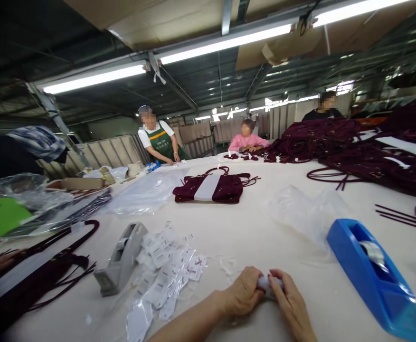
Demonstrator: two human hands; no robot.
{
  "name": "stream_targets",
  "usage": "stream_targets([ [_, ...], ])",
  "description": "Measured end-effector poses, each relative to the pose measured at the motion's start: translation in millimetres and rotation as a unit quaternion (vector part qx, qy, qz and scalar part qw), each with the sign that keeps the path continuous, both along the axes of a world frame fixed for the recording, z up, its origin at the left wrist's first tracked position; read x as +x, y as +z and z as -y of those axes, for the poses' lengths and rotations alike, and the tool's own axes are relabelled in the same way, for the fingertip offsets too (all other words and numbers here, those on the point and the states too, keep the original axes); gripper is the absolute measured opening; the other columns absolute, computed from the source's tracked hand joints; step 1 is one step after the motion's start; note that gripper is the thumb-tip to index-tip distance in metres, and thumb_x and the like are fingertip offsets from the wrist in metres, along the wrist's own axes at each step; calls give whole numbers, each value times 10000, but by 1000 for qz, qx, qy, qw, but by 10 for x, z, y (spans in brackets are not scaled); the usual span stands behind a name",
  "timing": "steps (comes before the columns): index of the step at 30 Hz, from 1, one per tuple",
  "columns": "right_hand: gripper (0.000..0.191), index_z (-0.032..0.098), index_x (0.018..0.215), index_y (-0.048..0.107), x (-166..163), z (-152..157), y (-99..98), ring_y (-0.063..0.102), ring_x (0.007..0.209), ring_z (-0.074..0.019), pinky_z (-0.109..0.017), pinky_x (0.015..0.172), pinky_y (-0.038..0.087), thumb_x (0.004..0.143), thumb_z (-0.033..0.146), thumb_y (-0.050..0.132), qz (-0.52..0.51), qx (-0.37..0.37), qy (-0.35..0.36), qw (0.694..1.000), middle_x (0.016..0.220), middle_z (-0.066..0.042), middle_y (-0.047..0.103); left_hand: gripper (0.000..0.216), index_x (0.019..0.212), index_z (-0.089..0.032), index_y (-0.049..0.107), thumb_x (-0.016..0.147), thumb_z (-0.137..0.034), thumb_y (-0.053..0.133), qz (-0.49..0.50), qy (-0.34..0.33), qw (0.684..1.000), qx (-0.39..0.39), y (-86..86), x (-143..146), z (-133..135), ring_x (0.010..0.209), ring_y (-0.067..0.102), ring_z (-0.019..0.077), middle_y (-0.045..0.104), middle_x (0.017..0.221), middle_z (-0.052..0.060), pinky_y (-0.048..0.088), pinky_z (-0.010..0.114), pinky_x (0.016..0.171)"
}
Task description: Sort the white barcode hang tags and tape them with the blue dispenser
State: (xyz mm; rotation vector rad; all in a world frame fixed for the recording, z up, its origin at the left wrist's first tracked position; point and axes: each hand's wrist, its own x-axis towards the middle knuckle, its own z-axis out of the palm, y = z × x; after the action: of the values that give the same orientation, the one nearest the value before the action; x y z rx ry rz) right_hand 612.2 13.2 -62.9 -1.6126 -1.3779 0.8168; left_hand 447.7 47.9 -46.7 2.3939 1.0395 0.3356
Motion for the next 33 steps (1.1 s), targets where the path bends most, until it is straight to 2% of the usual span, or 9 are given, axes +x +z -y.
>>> stream_targets([
  [6, 569, 206, 1129, 501, 241, -5, -91, 559, 1054, -228, -304, 914, 446, 649, 496, 599, 18, 50, 86, 995, 1118, -70, 615, 295, 1094, -124, 418, 819, -230, 433, -26, -32, 999, 32, -12, -19, 1, 1005, 444, 203, 493, 1115, 121, 370, 323, 867],
  [12, 358, 277, 905, 651, 365, -17, -263, 637, 859, -242, -296, 758, 521, 659, 529, 587, 50, 59, 91, 993, 897, -7, 694, 299, 1089, -121, 451, 817, -245, 459, -30, -26, 999, 18, -14, -12, -17, 1016, 471, 225, 509, 1120, 146, 376, 338, 878],
  [15, 355, 287, 881, 667, 344, -7, -275, 641, 842, -248, -297, 738, 523, 649, 544, 589, 46, 57, 80, 994, 875, 3, 700, 358, 1131, -150, 445, 796, -266, 501, -14, -27, 1000, -1, 80, -40, -30, 1023, 484, 215, 518, 1134, 120, 384, 324, 869],
  [17, 371, 281, 878, 670, 335, 4, -250, 642, 837, -253, -308, 739, 522, 627, 546, 599, 43, 51, 71, 995, 873, -1, 702, 519, 1201, -194, 400, 743, -354, 582, -2, -29, 999, -15, 192, -46, -28, 1017, 497, 224, 528, 1139, 93, 386, 346, 863],
  [20, 393, 265, 898, 662, 325, 25, -188, 642, 831, -256, -327, 756, 516, 616, 533, 600, 31, 47, 57, 997, 876, -14, 703, 707, 1246, -230, 360, 654, -481, 653, -7, -40, 999, 36, 337, 0, -4, 1057, 474, 280, 528, 1153, 97, 338, 426, 895],
  [22, 384, 258, 909, 653, 312, 42, -144, 638, 839, -254, -337, 778, 507, 629, 515, 595, 25, 52, 60, 997, 889, -20, 701, 517, 1158, -206, 443, 722, -437, 595, -36, -45, 996, 69, 371, 57, 21, 1049, 476, 288, 546, 1117, 113, 317, 443, 895],
  [25, 331, 255, 909, 641, 288, 65, -89, 627, 856, -243, -342, 797, 493, 672, 477, 578, 24, 63, 80, 995, 904, -19, 691, 198, 967, -167, 521, 796, -258, 481, -47, -21, 998, 38, 340, 128, 53, 991, 507, 259, 577, 1024, 118, 318, 427, 885],
  [30, 264, 242, 903, 629, 243, 92, -19, 612, 867, -233, -355, 811, 479, 713, 412, 558, 25, 75, 87, 993, 906, -22, 678, 194, 924, -168, 520, 732, -153, 506, 25, 11, 999, -28, 300, 160, 74, 1003, 496, 256, 580, 1005, 105, 287, 447, 913],
  [33, 243, 236, 914, 618, 225, 109, 19, 609, 864, -226, -371, 824, 476, 727, 382, 563, 23, 65, 91, 993, 901, -23, 672, 130, 745, -172, 534, 643, -112, 585, 107, 60, 988, -93, 347, 176, 39, 948, 518, 249, 597, 828, 47, 239, 464, 948],
])
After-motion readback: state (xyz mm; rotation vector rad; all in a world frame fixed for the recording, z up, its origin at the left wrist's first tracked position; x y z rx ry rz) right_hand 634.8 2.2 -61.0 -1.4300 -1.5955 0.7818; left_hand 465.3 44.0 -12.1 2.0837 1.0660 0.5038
